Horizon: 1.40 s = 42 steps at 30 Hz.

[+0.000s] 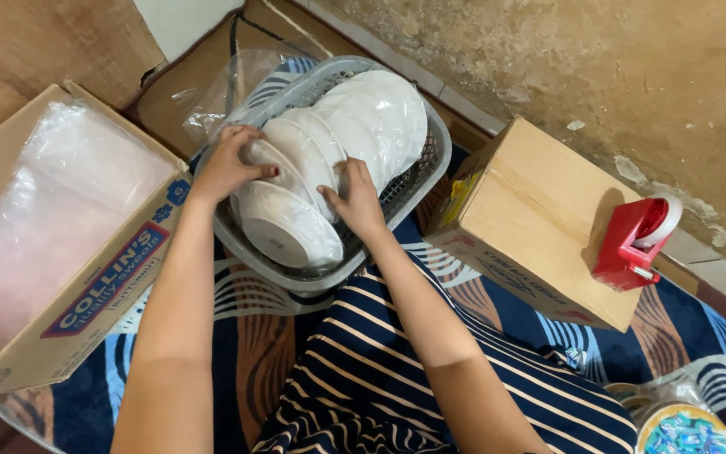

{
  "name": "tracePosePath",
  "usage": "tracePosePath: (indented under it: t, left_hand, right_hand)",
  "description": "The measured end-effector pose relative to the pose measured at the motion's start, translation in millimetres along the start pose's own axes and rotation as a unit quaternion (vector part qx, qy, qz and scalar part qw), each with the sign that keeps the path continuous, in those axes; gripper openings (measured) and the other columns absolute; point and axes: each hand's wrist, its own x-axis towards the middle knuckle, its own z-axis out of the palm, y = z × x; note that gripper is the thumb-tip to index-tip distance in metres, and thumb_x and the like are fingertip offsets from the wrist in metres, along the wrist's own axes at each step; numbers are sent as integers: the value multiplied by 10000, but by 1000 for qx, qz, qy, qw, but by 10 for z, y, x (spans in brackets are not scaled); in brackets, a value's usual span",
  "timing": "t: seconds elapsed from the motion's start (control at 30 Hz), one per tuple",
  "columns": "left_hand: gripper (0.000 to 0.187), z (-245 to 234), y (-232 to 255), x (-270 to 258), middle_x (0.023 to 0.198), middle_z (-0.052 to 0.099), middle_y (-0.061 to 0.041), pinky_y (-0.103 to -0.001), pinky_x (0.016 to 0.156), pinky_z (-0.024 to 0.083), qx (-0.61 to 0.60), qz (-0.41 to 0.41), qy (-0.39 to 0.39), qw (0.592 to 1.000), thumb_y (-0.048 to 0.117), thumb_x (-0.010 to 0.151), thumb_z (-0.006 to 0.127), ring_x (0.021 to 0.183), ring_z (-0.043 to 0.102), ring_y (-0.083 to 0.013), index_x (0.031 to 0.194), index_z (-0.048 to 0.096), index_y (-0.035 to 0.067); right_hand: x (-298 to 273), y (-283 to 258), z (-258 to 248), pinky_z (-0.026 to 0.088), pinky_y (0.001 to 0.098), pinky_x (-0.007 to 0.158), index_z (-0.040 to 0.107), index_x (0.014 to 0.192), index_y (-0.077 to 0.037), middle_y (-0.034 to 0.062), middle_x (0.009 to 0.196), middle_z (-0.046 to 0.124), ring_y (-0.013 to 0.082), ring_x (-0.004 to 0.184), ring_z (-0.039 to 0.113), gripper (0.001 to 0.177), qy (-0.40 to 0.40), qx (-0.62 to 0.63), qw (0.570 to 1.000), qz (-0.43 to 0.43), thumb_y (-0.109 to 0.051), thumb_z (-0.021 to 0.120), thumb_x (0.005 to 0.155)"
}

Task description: Manual packaging of white ceramic plates by placing them into individual plastic bags and sealing them with a tape dispenser.

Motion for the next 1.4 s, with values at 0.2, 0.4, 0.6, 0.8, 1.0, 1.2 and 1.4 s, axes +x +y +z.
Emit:
tracePosePath:
  t: [0.2,0.4,0.6,0.8,1.0,1.2,1.4]
  left_hand:
    - [627,183,25,30,1414,454,-130,-507,1182,332,7,18,6,1000,455,755,888,1403,430,-404,1292,627,264]
    - [611,171,44,-8,1385,493,-174,-521,1170,349,-2,31,26,999,414,747,894,1365,464,-451,1273,640,236]
    - [640,219,-36,29,1442,472,-157,-510,1178,352,22,7,15,1000,471,760,867,1386,458,-411,1324,621,292]
    - [648,185,71,29,1419,539,-114,-476,1171,366,27,-39,26,999,473,742,892,1373,499,-332,1316,655,286]
    - [250,93,127,-43,1218,676,3,-477,1088,425,65,2,121,990,384,946,688,1212,625,-270,1193,725,369]
    - [218,248,165,-152,1228,670,36,-506,1051,450,46,-2,154,987,443,1017,605,1197,630,-273,1181,704,339]
    - [147,447,19,-218,1111,621,-26,-514,1009,399,92,24,231,968,304,1009,594,1143,571,-273,1022,666,177]
  right_hand:
    - [-13,26,-61,483,545,1093,518,1223,-132,169,1325,522,449,1309,548,516,-6,-26,1000,8,-317,830,855]
    - [-207,-54,-224,532,463,922,620,1058,-141,95,1057,604,346,1072,654,293,34,-29,998,-45,-397,731,968]
    - [-372,-552,-548,549,527,849,615,1181,-51,273,966,725,462,980,704,415,-296,-12,955,-18,-276,753,861]
    - [-362,-563,-195,566,509,796,613,1105,-95,221,923,720,431,957,712,418,-224,-42,972,-48,-311,814,809]
    - [-120,-711,325,614,465,784,633,1039,-79,163,897,713,370,912,734,402,-129,-94,987,-14,-327,810,778]
    - [23,-1026,518,628,464,781,631,1092,-38,165,946,696,367,938,743,415,-69,-96,993,-24,-273,809,800]
    - [-37,-717,453,642,474,753,653,1157,-33,179,1077,662,386,963,731,389,-47,4,993,-108,-204,780,833]
